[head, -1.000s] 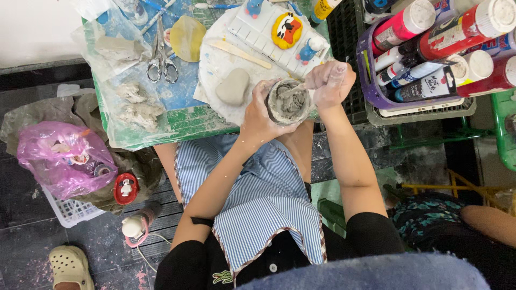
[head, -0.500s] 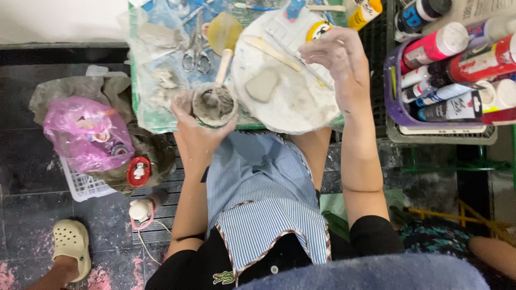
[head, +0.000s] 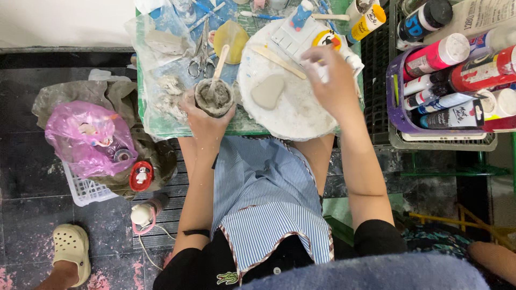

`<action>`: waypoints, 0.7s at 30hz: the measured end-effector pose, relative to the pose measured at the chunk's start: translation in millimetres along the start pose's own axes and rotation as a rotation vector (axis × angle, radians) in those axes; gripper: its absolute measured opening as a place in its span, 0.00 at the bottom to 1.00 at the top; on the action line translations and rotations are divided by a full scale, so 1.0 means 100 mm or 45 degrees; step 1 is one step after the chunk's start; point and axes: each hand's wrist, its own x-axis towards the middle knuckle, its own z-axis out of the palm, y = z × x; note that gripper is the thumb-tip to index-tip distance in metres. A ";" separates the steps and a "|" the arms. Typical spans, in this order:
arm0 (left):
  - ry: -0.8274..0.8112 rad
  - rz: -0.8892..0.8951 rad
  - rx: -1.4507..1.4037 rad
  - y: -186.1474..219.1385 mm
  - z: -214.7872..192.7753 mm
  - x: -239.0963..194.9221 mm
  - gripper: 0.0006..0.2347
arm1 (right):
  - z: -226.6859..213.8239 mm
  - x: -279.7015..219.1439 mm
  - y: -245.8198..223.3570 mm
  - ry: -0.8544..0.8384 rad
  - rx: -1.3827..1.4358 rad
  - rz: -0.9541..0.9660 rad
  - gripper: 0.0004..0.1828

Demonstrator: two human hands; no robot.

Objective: The person uses scissors to trim a piece of clay, then stirs a liquid mixture in a cup using a wooden stick and a sponge.

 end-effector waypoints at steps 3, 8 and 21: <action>0.054 0.064 0.192 -0.02 0.04 -0.01 0.45 | 0.18 0.06 0.00 -0.128 -0.049 -0.200 0.09; -0.010 0.110 0.282 0.11 -0.16 -0.04 0.49 | 0.55 0.60 0.30 -0.231 -0.175 -0.325 0.08; 0.072 -0.122 -1.047 0.09 -0.58 0.40 0.26 | 2.70 1.83 1.22 -0.727 -0.476 0.005 0.28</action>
